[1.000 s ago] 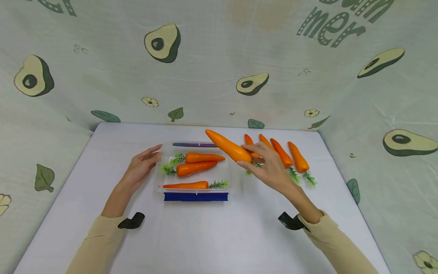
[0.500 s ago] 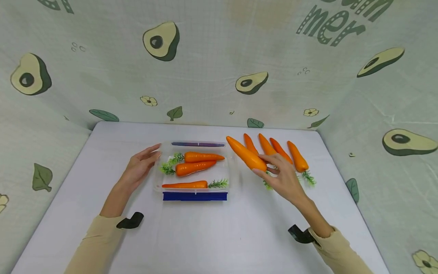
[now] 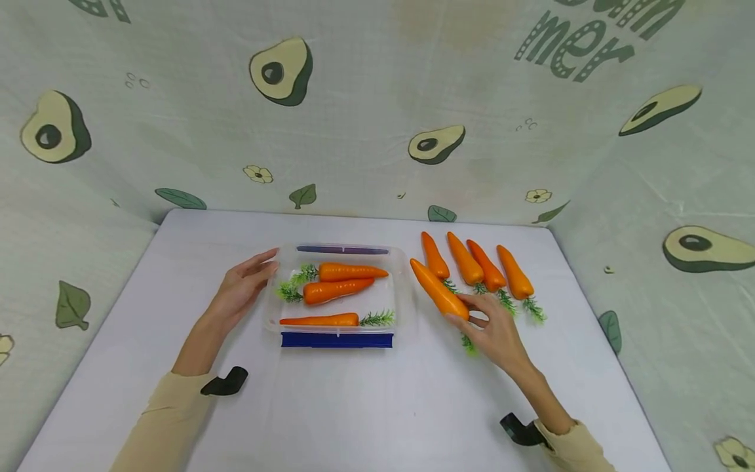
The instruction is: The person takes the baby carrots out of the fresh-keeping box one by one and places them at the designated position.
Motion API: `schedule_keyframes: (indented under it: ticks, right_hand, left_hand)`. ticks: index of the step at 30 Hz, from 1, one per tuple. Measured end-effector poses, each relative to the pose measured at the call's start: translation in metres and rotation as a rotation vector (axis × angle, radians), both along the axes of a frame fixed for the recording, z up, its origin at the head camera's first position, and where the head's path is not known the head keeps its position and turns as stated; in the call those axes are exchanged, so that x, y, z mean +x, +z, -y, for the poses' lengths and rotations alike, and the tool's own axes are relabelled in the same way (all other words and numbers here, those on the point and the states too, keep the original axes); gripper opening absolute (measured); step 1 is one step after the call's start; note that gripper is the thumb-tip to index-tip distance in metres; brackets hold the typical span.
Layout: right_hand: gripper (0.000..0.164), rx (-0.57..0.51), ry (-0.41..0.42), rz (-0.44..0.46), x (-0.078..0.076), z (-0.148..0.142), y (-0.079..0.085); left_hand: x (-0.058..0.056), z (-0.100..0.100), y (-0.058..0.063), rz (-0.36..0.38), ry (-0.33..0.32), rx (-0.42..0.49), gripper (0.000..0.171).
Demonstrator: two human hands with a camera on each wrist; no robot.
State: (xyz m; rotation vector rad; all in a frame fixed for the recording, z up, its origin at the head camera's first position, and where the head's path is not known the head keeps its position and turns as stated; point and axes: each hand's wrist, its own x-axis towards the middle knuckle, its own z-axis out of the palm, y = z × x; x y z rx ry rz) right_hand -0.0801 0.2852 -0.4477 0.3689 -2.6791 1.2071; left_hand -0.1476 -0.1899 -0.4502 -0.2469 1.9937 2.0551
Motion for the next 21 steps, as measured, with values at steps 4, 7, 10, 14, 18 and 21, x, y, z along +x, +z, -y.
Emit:
schedule_keyframes:
  ticks: [4, 7, 10, 14, 18, 21]
  right_hand:
    - [0.045, -0.01, -0.01, 0.04, 0.003, -0.005, -0.013]
    - [0.044, -0.012, -0.011, 0.066, 0.005, -0.007, -0.02]
    - [0.043, 0.002, -0.015, 0.083, 0.006, -0.007, -0.024]
    - [0.042, 0.027, -0.014, 0.098, 0.005, -0.006, -0.027]
    - [0.043, 0.034, -0.01, 0.121, 0.005, -0.005, -0.029]
    - [0.043, 0.036, -0.005, 0.136, 0.004, -0.004, -0.028]
  left_hand:
    - [0.001, 0.0, 0.0, -0.004, 0.001, 0.012, 0.066]
    - [0.001, -0.001, 0.0, -0.005, -0.001, 0.011, 0.066]
    - [0.001, -0.001, 0.0, -0.006, -0.002, 0.003, 0.066]
    - [0.001, -0.001, 0.0, -0.012, -0.005, 0.003, 0.067]
    - [0.002, -0.001, 0.0, -0.013, -0.005, -0.003, 0.067]
    - [0.002, -0.001, 0.001, -0.014, -0.003, -0.011, 0.067]
